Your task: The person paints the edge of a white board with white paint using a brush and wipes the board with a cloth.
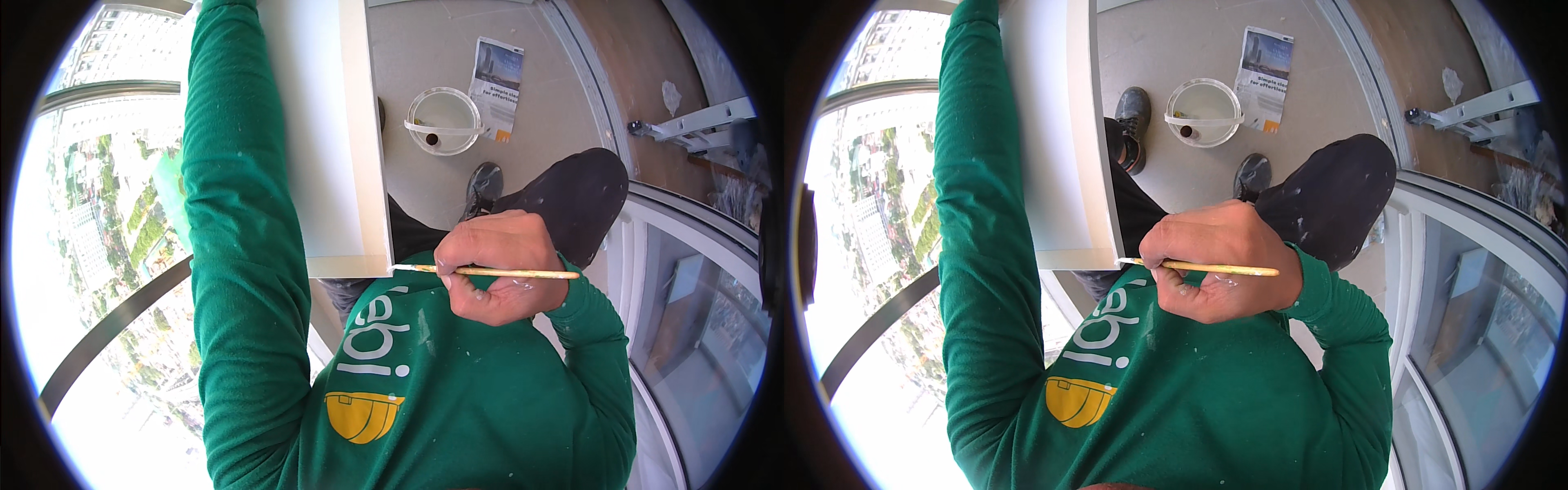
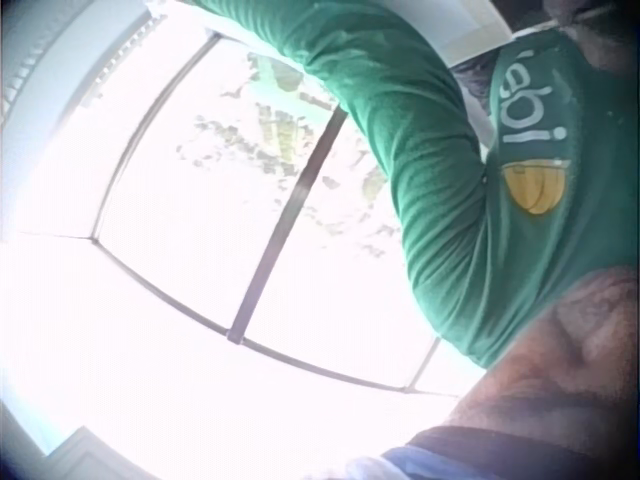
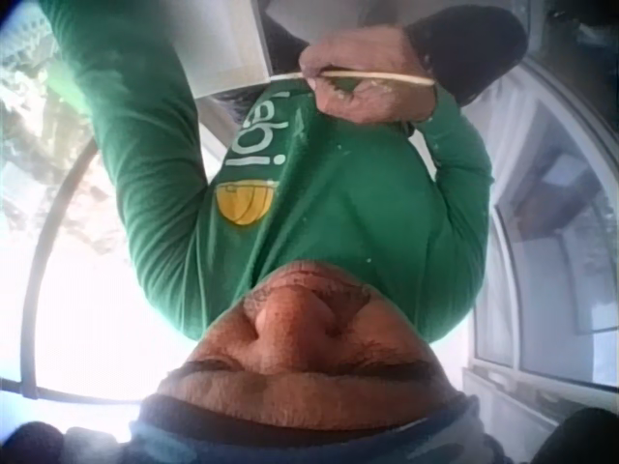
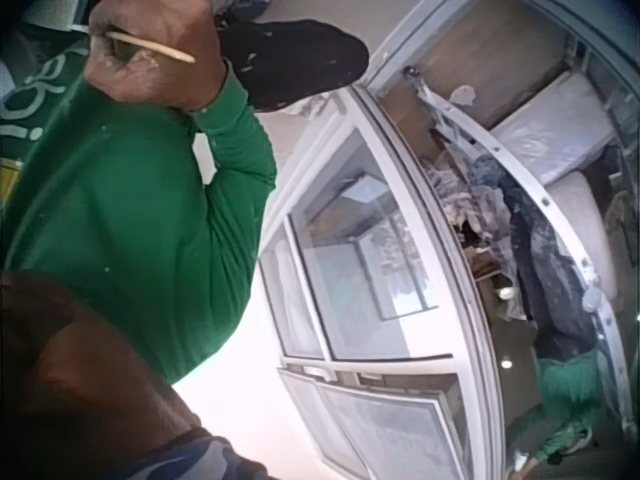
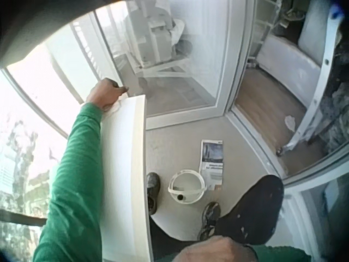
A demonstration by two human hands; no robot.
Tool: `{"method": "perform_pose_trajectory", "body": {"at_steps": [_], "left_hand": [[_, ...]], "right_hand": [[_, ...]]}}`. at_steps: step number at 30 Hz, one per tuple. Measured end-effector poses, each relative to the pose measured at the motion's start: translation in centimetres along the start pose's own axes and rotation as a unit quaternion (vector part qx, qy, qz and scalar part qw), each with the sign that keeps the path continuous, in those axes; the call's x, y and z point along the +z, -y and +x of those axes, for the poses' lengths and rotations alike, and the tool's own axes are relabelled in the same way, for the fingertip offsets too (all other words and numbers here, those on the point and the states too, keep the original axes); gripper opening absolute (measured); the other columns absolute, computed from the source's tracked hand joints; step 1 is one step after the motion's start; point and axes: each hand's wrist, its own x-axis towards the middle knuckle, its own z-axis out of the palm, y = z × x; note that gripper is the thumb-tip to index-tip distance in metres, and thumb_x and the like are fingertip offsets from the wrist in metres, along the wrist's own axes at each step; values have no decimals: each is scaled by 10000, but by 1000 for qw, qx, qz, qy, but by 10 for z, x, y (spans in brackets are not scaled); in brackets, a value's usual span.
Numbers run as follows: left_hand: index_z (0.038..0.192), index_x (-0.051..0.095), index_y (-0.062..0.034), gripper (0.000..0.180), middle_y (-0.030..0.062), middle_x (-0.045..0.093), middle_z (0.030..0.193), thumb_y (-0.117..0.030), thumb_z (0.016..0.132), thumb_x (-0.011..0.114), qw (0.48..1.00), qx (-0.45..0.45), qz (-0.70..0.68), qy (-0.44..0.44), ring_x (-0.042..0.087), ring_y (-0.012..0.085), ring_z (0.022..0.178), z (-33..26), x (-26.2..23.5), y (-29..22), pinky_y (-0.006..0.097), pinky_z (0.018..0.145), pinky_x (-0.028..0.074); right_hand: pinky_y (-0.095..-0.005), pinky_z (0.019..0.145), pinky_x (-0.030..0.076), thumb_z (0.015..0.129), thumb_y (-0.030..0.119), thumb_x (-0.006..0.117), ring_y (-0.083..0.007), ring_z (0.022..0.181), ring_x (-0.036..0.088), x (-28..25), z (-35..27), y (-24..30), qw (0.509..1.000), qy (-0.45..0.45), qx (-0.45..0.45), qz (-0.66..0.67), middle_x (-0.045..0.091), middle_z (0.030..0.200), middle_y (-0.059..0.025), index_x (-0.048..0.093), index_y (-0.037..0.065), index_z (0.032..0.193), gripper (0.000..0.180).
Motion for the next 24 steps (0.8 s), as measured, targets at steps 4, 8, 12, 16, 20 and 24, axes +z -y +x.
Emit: {"method": "perform_pose_trajectory", "body": {"at_steps": [4, 8, 12, 16, 20, 24], "left_hand": [[1168, 747, 59, 578, 259, 739, 1165, -466, 931, 702, 999, 16, 17, -26, 709, 397, 1089, 5, 5, 7, 451, 985, 525], [1159, 749, 63, 580, 259, 747, 1131, -468, 930, 702, 998, 45, 17, -35, 718, 394, 1059, 7, 7, 15, 447, 962, 534], [1140, 750, 72, 585, 257, 757, 1079, -470, 928, 703, 1000, 5, 21, 0, 730, 391, 1017, 11, 4, 11, 447, 923, 548], [1134, 750, 76, 586, 254, 760, 1067, -471, 932, 701, 999, 17, 23, -15, 733, 387, 1010, 14, 7, 16, 447, 917, 550], [1144, 749, 78, 587, 253, 756, 1108, -469, 938, 698, 999, 27, 18, -20, 723, 392, 1051, 14, 8, 17, 447, 948, 541], [1153, 745, 82, 591, 253, 748, 1146, -468, 940, 701, 999, 24, 23, -20, 711, 395, 1091, 14, 8, 16, 452, 975, 533]], "right_hand": [[-316, 575, 552, 726, -65, 732, -238, 626, 683, 0, 5, -6, 998, -55, 2, -20, 676, 755, -78, 641, 46, 886, 215], [-311, 571, 549, 721, -58, 735, -241, 615, 680, -2, 4, -4, 999, -49, -8, -4, 680, 755, -80, 642, 47, 884, 216], [-313, 555, 545, 709, -44, 736, -243, 604, 672, 1, 0, 0, 1000, -4, -18, 12, 686, 761, -82, 649, 45, 879, 210], [-317, 549, 544, 706, -50, 727, -240, 603, 671, 4, 1, -4, 999, -23, -26, -8, 682, 756, -80, 649, 42, 880, 211], [-317, 556, 547, 707, -55, 726, -246, 607, 673, 1, 0, 3, 1000, 0, -19, 2, 682, 757, -79, 650, 40, 878, 209], [-312, 567, 550, 709, -61, 726, -247, 620, 680, 4, 1, 2, 1000, 14, -22, 10, 680, 759, -80, 653, 39, 884, 214]]}}
